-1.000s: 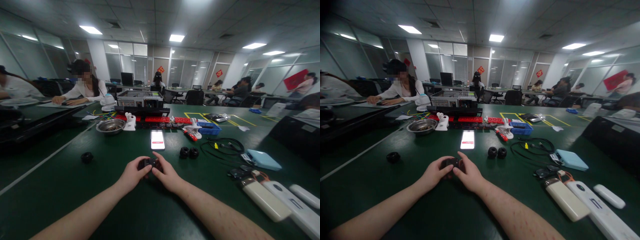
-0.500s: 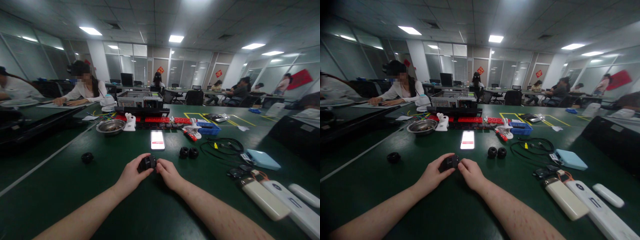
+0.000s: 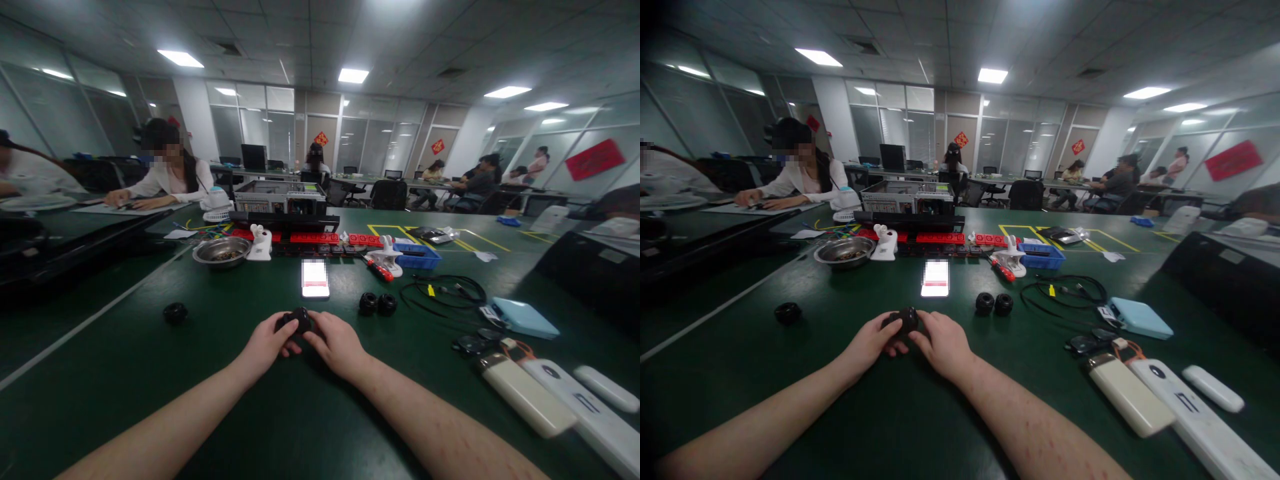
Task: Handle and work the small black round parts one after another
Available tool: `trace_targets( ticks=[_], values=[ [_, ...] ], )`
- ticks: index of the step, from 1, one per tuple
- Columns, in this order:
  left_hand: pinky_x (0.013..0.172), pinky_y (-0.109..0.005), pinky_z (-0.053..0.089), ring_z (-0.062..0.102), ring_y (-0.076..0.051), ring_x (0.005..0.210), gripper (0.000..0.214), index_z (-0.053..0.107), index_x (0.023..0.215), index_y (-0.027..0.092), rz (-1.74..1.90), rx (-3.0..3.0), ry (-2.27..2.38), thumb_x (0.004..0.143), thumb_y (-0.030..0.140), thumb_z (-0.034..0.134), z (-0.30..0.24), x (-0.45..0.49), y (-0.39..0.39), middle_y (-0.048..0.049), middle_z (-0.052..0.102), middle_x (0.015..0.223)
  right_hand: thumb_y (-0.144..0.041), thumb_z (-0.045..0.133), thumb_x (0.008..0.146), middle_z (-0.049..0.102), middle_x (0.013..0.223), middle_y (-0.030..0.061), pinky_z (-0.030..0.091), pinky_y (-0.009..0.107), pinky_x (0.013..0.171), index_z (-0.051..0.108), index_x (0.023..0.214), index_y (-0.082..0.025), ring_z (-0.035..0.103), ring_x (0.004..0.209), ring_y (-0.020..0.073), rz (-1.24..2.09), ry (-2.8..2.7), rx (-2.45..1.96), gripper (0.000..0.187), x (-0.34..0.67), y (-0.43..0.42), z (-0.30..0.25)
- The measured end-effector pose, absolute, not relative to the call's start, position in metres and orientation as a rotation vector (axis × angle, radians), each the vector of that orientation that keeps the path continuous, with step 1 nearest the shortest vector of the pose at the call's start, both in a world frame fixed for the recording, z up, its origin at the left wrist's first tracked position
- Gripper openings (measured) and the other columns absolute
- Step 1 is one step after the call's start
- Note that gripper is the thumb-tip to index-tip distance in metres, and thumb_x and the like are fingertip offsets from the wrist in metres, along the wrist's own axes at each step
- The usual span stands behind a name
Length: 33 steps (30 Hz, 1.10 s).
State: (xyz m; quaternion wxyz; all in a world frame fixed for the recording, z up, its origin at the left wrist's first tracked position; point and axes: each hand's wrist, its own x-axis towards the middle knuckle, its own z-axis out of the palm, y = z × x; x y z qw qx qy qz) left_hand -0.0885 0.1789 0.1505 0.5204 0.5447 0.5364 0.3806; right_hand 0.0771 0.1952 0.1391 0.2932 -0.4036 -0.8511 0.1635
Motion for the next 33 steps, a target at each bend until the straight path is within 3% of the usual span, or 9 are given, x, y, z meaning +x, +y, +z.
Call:
trace_targets(
  ticks=[3,6,9,11,16,21,26,29,33],
  values=[
    [0.067,-0.031,0.048,0.061,-0.020,0.078,0.037,0.051,0.100,0.016,0.969,1.546,1.353,0.070,0.037,0.055,0.154,-0.092,0.177,-0.0062,0.061,0.091,-0.035,0.040,0.084,0.057,0.086,0.0046,0.038,0.027,0.068,0.043,0.115,-0.019,0.051,0.077,0.0165,0.537,-2.187,-1.103,0.036,0.077,0.196,0.136],
    [0.083,-0.035,0.043,0.055,-0.023,0.094,0.040,0.055,0.102,0.022,0.948,1.822,1.404,0.063,0.033,0.062,0.156,-0.095,0.174,-0.0037,0.060,0.099,-0.039,0.032,0.087,0.057,0.077,0.0022,0.037,0.025,0.062,0.053,0.094,-0.018,0.051,0.070,0.0142,0.650,-2.092,-1.149,0.031,0.077,0.201,0.131],
    [0.084,-0.035,0.042,0.055,-0.023,0.095,0.044,0.055,0.105,0.026,0.901,1.944,1.407,0.063,0.032,0.063,0.155,-0.097,0.173,-0.0026,0.060,0.101,-0.043,0.028,0.087,0.051,0.061,-0.0003,0.035,0.022,0.055,0.053,0.066,-0.016,0.048,0.059,0.0116,0.703,-2.108,-1.160,0.042,0.077,0.206,0.127],
    [0.082,-0.034,0.043,0.055,-0.023,0.094,0.045,0.055,0.106,0.026,0.883,1.946,1.404,0.063,0.034,0.063,0.155,-0.097,0.173,-0.0027,0.060,0.102,-0.042,0.030,0.087,0.049,0.058,-0.0013,0.034,0.022,0.053,0.051,0.061,-0.016,0.046,0.055,0.0106,0.721,-2.130,-1.137,0.043,0.077,0.208,0.125],
    [0.080,-0.034,0.043,0.056,-0.024,0.094,0.044,0.054,0.105,0.019,0.911,1.739,1.353,0.067,0.041,0.058,0.151,-0.095,0.176,-0.0066,0.061,0.102,-0.035,0.047,0.081,0.055,0.072,0.0009,0.038,0.023,0.058,0.055,0.085,-0.017,0.050,0.065,0.0127,0.689,-2.118,-1.056,0.020,0.078,0.205,0.129],
    [0.060,-0.032,0.046,0.063,-0.021,0.067,0.039,0.052,0.091,0.011,0.845,1.352,1.276,0.075,0.046,0.045,0.146,-0.091,0.181,-0.0070,0.064,0.077,-0.034,0.057,0.074,0.056,0.090,0.0059,0.041,0.028,0.067,0.048,0.110,-0.017,0.051,0.076,0.0160,0.630,-2.147,-0.966,0.041,0.080,0.199,0.135],
    [0.069,-0.033,0.047,0.061,-0.021,0.080,0.037,0.052,0.099,0.014,0.916,1.495,1.289,0.072,0.039,0.053,0.150,-0.092,0.178,-0.0073,0.063,0.087,-0.038,0.053,0.076,0.055,0.089,0.0041,0.041,0.027,0.067,0.043,0.113,-0.019,0.051,0.075,0.0153,0.697,-2.058,-0.943,0.042,0.079,0.199,0.130],
    [0.083,-0.034,0.043,0.055,-0.022,0.096,0.042,0.053,0.105,0.020,0.966,1.780,1.379,0.066,0.033,0.061,0.153,-0.094,0.174,-0.0050,0.060,0.103,-0.040,0.036,0.085,0.053,0.074,0.0009,0.039,0.025,0.062,0.050,0.096,-0.017,0.050,0.067,0.0131,0.779,-1.958,-0.972,0.029,0.077,0.204,0.125],
    [0.088,-0.035,0.041,0.052,-0.021,0.101,0.046,0.052,0.109,0.025,0.907,1.998,1.416,0.065,0.032,0.062,0.153,-0.096,0.171,-0.0025,0.058,0.109,-0.044,0.028,0.087,0.047,0.059,-0.0010,0.036,0.023,0.056,0.049,0.060,-0.015,0.047,0.059,0.0116,0.788,-2.033,-1.032,0.044,0.076,0.209,0.121]
  ],
)
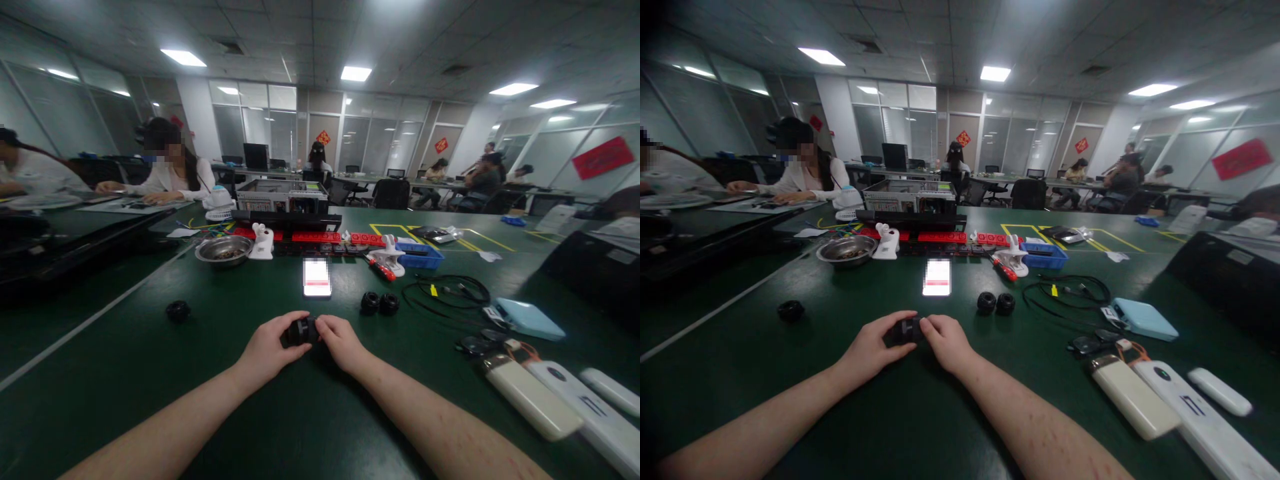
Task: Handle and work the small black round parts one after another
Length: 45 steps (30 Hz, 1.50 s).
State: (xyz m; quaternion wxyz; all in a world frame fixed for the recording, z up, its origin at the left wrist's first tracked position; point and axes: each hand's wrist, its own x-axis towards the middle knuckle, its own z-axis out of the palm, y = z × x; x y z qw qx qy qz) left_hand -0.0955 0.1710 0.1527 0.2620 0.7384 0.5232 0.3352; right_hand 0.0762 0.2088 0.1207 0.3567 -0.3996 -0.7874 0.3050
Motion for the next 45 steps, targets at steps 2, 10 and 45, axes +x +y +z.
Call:
trace_targets(
  ticks=[2,10,45],
  values=[
    [0.088,-0.036,0.040,0.051,-0.022,0.103,0.050,0.050,0.113,0.025,0.870,1.993,1.422,0.065,0.034,0.062,0.151,-0.096,0.172,-0.0032,0.057,0.112,-0.043,0.031,0.086,0.048,0.059,-0.0011,0.035,0.023,0.055,0.049,0.061,-0.016,0.046,0.058,0.0116,0.759,-2.062,-1.048,0.041,0.076,0.209,0.121],
    [0.080,-0.035,0.044,0.058,-0.024,0.093,0.046,0.053,0.106,0.015,0.937,1.668,1.321,0.073,0.047,0.051,0.143,-0.095,0.178,-0.0099,0.061,0.103,-0.031,0.050,0.079,0.057,0.081,0.0034,0.041,0.028,0.067,0.054,0.101,-0.018,0.051,0.074,0.0156,0.672,-2.108,-0.938,0.026,0.079,0.205,0.129],
    [0.059,-0.031,0.048,0.062,-0.020,0.062,0.038,0.055,0.087,0.012,0.976,1.448,1.220,0.073,0.046,0.048,0.141,-0.097,0.184,-0.0046,0.063,0.069,-0.023,0.051,0.078,0.053,0.108,0.0081,0.038,0.036,0.087,0.044,0.117,-0.021,0.046,0.100,0.0194,0.429,-2.107,-0.793,0.040,0.077,0.190,0.138]
  ],
)
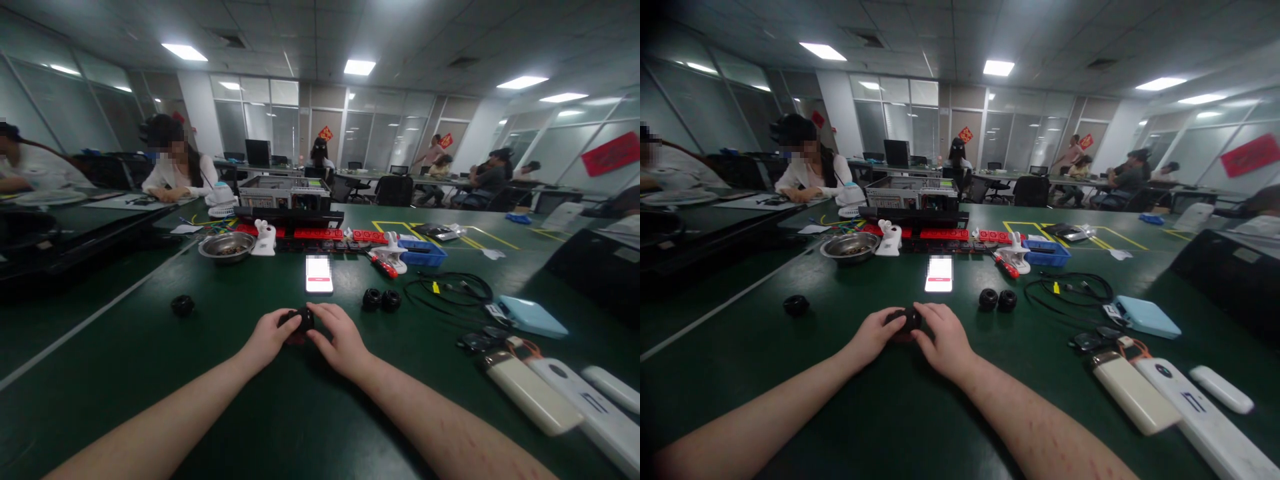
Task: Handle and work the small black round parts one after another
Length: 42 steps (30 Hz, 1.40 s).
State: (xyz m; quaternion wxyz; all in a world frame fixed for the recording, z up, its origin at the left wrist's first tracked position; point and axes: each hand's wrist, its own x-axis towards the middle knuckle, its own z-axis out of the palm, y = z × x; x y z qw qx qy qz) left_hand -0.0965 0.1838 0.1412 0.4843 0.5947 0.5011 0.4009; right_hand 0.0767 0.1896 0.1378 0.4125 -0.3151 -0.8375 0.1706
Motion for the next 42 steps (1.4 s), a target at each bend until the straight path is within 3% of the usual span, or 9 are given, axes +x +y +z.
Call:
trace_targets(
  ticks=[5,8,11,18,21,25,31,37,42],
  values=[
    [0.075,-0.034,0.046,0.059,-0.023,0.086,0.037,0.056,0.099,0.019,0.966,1.832,1.367,0.066,0.037,0.059,0.153,-0.103,0.180,-0.0050,0.063,0.094,-0.027,0.049,0.079,0.054,0.108,0.0076,0.038,0.036,0.087,0.038,0.122,-0.020,0.049,0.099,0.0190,0.597,-1.972,-0.889,0.045,0.074,0.191,0.132],
    [0.080,-0.034,0.044,0.057,-0.022,0.091,0.043,0.054,0.105,0.023,0.912,2.048,1.404,0.064,0.033,0.061,0.155,-0.104,0.178,-0.0036,0.062,0.099,-0.033,0.039,0.084,0.060,0.091,0.0059,0.042,0.033,0.077,0.053,0.103,-0.018,0.054,0.085,0.0182,0.744,-1.862,-1.001,0.028,0.074,0.198,0.126],
    [0.084,-0.033,0.042,0.055,-0.021,0.095,0.044,0.053,0.108,0.024,0.890,2.158,1.384,0.065,0.032,0.060,0.153,-0.103,0.178,-0.0031,0.061,0.104,-0.036,0.036,0.085,0.060,0.078,0.0039,0.043,0.029,0.068,0.059,0.084,-0.016,0.055,0.074,0.0167,0.800,-1.878,-1.057,0.030,0.073,0.201,0.125],
    [0.086,-0.035,0.041,0.053,-0.024,0.101,0.051,0.050,0.113,0.022,0.898,1.934,1.315,0.066,0.038,0.061,0.151,-0.102,0.179,-0.0059,0.058,0.111,-0.029,0.055,0.075,0.060,0.082,0.0052,0.043,0.031,0.072,0.058,0.089,-0.016,0.054,0.078,0.0171,0.558,-1.917,-0.961,0.019,0.076,0.195,0.137],
    [0.074,-0.035,0.046,0.061,-0.022,0.083,0.041,0.052,0.103,0.014,0.904,1.619,1.170,0.073,0.043,0.051,0.146,-0.101,0.183,-0.0090,0.062,0.095,-0.030,0.059,0.072,0.061,0.088,0.0068,0.042,0.034,0.076,0.057,0.094,-0.017,0.053,0.084,0.0191,0.424,-1.969,-0.871,0.026,0.076,0.193,0.141],
    [0.062,-0.031,0.048,0.063,-0.020,0.069,0.038,0.049,0.099,0.013,0.852,1.406,1.136,0.075,0.043,0.047,0.141,-0.099,0.187,-0.0059,0.063,0.080,-0.032,0.060,0.071,0.061,0.095,0.0070,0.037,0.040,0.086,0.055,0.101,-0.020,0.049,0.096,0.0223,0.324,-2.022,-0.850,0.033,0.075,0.191,0.139],
    [0.077,-0.033,0.045,0.058,-0.022,0.088,0.039,0.053,0.103,0.021,0.919,1.839,1.364,0.067,0.036,0.058,0.150,-0.102,0.182,-0.0044,0.061,0.097,-0.031,0.047,0.080,0.057,0.105,0.0073,0.036,0.038,0.087,0.042,0.116,-0.019,0.050,0.099,0.0196,0.550,-1.861,-0.944,0.038,0.074,0.193,0.131],
    [0.084,-0.034,0.042,0.054,-0.022,0.097,0.043,0.051,0.109,0.024,0.925,2.077,1.412,0.067,0.032,0.058,0.152,-0.102,0.177,-0.0030,0.059,0.106,-0.038,0.034,0.086,0.062,0.073,0.0034,0.043,0.029,0.069,0.060,0.086,-0.017,0.057,0.073,0.0166,0.792,-1.791,-1.119,0.033,0.072,0.201,0.126],
    [0.085,-0.033,0.042,0.053,-0.021,0.100,0.044,0.050,0.111,0.025,0.882,2.077,1.411,0.068,0.033,0.058,0.150,-0.102,0.178,-0.0032,0.058,0.109,-0.031,0.042,0.083,0.062,0.080,0.0042,0.042,0.029,0.069,0.060,0.087,-0.018,0.056,0.076,0.0168,0.712,-1.909,-1.121,0.023,0.072,0.200,0.126]
  ],
)
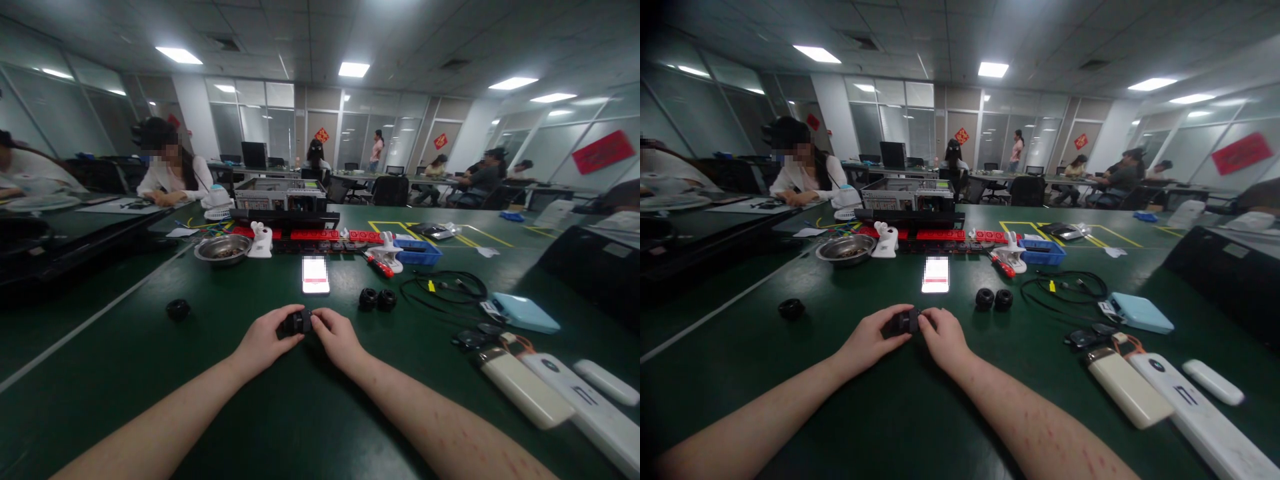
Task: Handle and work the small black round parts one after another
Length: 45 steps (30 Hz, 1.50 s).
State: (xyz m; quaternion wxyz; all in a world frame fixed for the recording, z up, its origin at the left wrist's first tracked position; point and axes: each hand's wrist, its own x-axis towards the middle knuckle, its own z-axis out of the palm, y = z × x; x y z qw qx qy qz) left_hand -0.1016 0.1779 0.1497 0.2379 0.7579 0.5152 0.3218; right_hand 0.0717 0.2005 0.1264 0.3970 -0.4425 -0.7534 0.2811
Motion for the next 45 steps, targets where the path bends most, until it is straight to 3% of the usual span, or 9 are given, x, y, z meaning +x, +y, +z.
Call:
trace_targets(
  ticks=[6,13,16,21,32,37,40,43,45],
  values=[
    [0.081,-0.036,0.044,0.055,-0.024,0.096,0.046,0.052,0.108,0.023,0.895,1.817,1.377,0.066,0.039,0.060,0.147,-0.099,0.179,-0.0054,0.059,0.106,-0.026,0.047,0.080,0.062,0.087,0.0050,0.038,0.036,0.083,0.058,0.091,-0.018,0.055,0.084,0.0179,0.562,-1.954,-1.026,0.017,0.075,0.199,0.130],
    [0.055,-0.030,0.048,0.062,-0.019,0.057,0.040,0.050,0.095,0.013,0.994,1.252,1.189,0.073,0.046,0.047,0.135,-0.094,0.189,-0.0049,0.064,0.071,-0.019,0.052,0.075,0.056,0.105,0.0065,0.033,0.040,0.092,0.049,0.109,-0.021,0.046,0.102,0.0203,0.428,-2.044,-0.828,0.034,0.073,0.188,0.137],
    [0.059,-0.030,0.048,0.063,-0.020,0.066,0.038,0.051,0.094,0.013,1.038,1.371,1.210,0.070,0.042,0.052,0.140,-0.095,0.187,-0.0055,0.063,0.077,-0.021,0.052,0.076,0.053,0.110,0.0072,0.032,0.041,0.093,0.043,0.115,-0.021,0.045,0.105,0.0206,0.456,-2.005,-0.843,0.040,0.072,0.187,0.135],
    [0.082,-0.034,0.044,0.057,-0.022,0.094,0.036,0.053,0.100,0.018,1.067,1.709,1.315,0.068,0.033,0.058,0.150,-0.098,0.179,-0.0056,0.061,0.099,-0.027,0.044,0.082,0.053,0.106,0.0083,0.037,0.039,0.087,0.039,0.116,-0.020,0.048,0.100,0.0198,0.572,-1.803,-1.018,0.035,0.073,0.195,0.126],
    [0.077,-0.034,0.046,0.058,-0.021,0.087,0.037,0.056,0.103,0.022,0.972,1.863,1.365,0.067,0.032,0.058,0.149,-0.095,0.174,-0.0039,0.062,0.096,-0.016,0.041,0.072,0.055,0.101,0.0089,0.035,0.033,0.086,0.046,0.100,-0.015,0.048,0.097,0.0199,0.347,-1.779,-1.412,0.029,0.058,0.276,0.129],
    [0.078,-0.032,0.046,0.058,-0.020,0.088,0.038,0.055,0.103,0.020,0.963,1.769,1.371,0.067,0.031,0.059,0.151,-0.097,0.178,-0.0045,0.062,0.096,-0.017,0.045,0.069,0.056,0.101,0.0119,0.012,0.044,0.097,0.051,0.090,-0.014,0.038,0.109,0.0255,0.322,-1.790,-1.490,0.022,0.038,0.321,0.137],
    [0.077,-0.033,0.046,0.057,-0.021,0.089,0.038,0.055,0.103,0.021,0.934,1.711,1.389,0.067,0.031,0.059,0.151,-0.097,0.180,-0.0041,0.061,0.098,-0.020,0.048,0.068,0.060,0.089,0.0106,0.004,0.049,0.097,0.053,0.079,-0.015,0.042,0.105,0.0264,0.346,-1.808,-1.535,0.012,0.034,0.329,0.137],
    [0.076,-0.032,0.046,0.058,-0.021,0.087,0.037,0.055,0.102,0.021,0.943,1.703,1.350,0.067,0.030,0.059,0.149,-0.095,0.182,-0.0040,0.062,0.095,-0.024,0.044,0.073,0.058,0.095,0.0096,0.007,0.048,0.097,0.052,0.085,-0.016,0.042,0.104,0.0249,0.344,-1.776,-1.551,0.016,0.037,0.324,0.141],
    [0.076,-0.032,0.047,0.058,-0.020,0.086,0.037,0.055,0.102,0.021,0.962,1.699,1.318,0.067,0.030,0.059,0.148,-0.095,0.183,-0.0040,0.062,0.095,-0.028,0.038,0.077,0.055,0.102,0.0103,0.016,0.044,0.095,0.049,0.093,-0.016,0.041,0.106,0.0239,0.359,-1.736,-1.539,0.022,0.039,0.317,0.145]
  ],
)
